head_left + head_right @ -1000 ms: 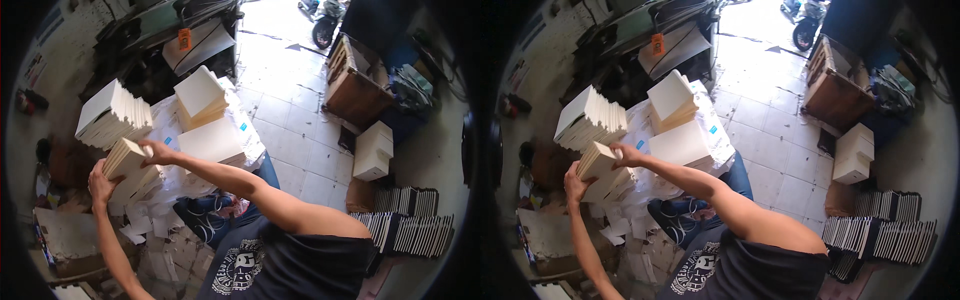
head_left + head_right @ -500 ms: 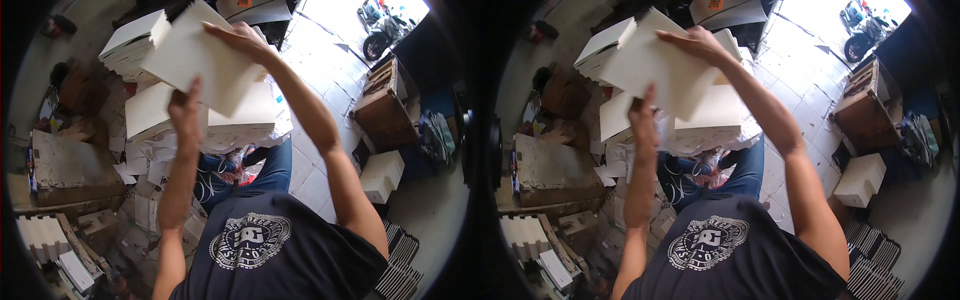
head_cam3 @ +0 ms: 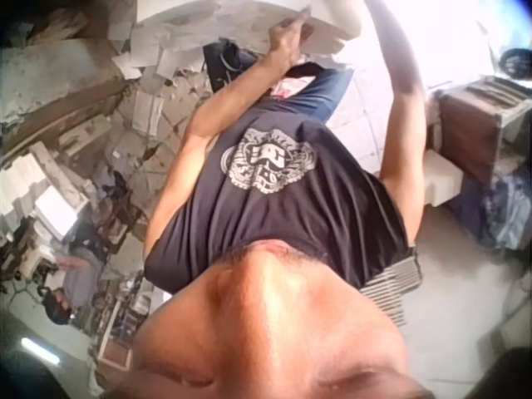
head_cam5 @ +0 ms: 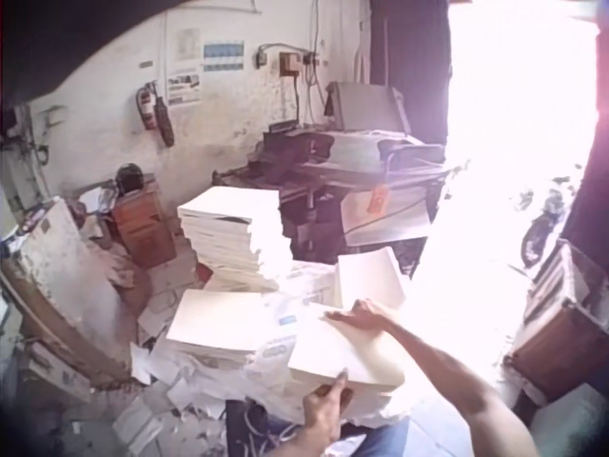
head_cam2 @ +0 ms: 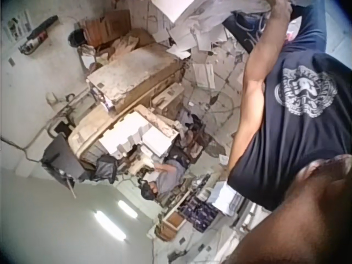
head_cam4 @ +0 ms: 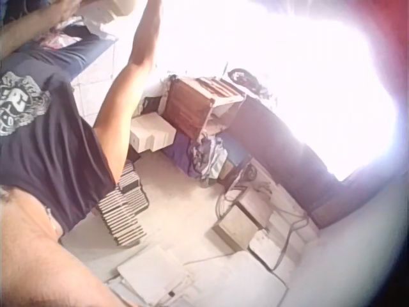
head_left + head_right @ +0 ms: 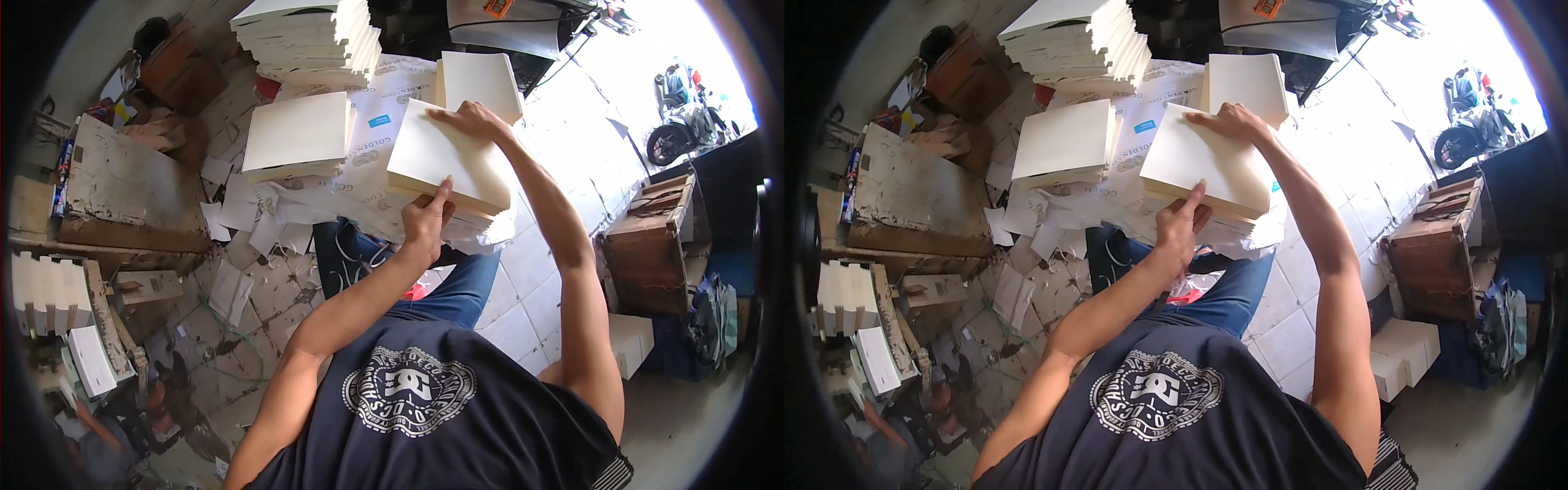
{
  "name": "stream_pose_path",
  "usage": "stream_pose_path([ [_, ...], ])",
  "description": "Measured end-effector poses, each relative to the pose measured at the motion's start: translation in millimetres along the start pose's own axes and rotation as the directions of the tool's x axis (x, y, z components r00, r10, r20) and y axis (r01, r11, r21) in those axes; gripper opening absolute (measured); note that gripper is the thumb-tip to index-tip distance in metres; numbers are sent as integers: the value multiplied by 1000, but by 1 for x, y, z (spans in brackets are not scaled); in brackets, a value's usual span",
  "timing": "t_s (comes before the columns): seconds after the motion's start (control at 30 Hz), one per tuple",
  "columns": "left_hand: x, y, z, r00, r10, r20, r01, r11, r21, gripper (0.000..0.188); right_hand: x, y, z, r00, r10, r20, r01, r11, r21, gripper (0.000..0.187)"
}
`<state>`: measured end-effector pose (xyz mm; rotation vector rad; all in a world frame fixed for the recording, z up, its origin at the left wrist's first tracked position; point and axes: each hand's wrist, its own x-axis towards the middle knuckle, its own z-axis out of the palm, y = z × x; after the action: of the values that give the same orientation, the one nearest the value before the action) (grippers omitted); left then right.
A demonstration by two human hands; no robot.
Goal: The person aligns and stacks white cardboard folders by hand on the floor, then carries the large stack across the cluttered workshop floor.
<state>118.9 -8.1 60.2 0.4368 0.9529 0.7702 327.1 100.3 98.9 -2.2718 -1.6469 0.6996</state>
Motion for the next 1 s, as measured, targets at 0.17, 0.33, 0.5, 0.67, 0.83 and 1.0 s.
stream_pose_path([
  [0.17,10,-3,-13,996,-89,26,88,996,32,30,4,-5,6,998,47,-32,-50,993,-110,92],
  [0.33,-24,25,-32,969,-189,156,183,982,52,36,-6,-20,3,999,39,11,-35,968,-249,80],
  [0.5,-30,164,-102,704,634,320,-697,529,485,43,-45,-82,24,770,-381,-511,451,892,15,66],
  [0.67,135,276,-243,545,838,15,-54,18,998,77,-70,-200,80,992,17,127,-117,515,849,98],
  [0.83,152,280,-229,850,525,39,-94,80,992,71,-1,-181,137,964,137,227,-262,375,889,88],
  [1.0,156,281,-241,796,601,72,-160,94,983,63,-4,-205,101,948,193,252,-306,356,883,66],
])
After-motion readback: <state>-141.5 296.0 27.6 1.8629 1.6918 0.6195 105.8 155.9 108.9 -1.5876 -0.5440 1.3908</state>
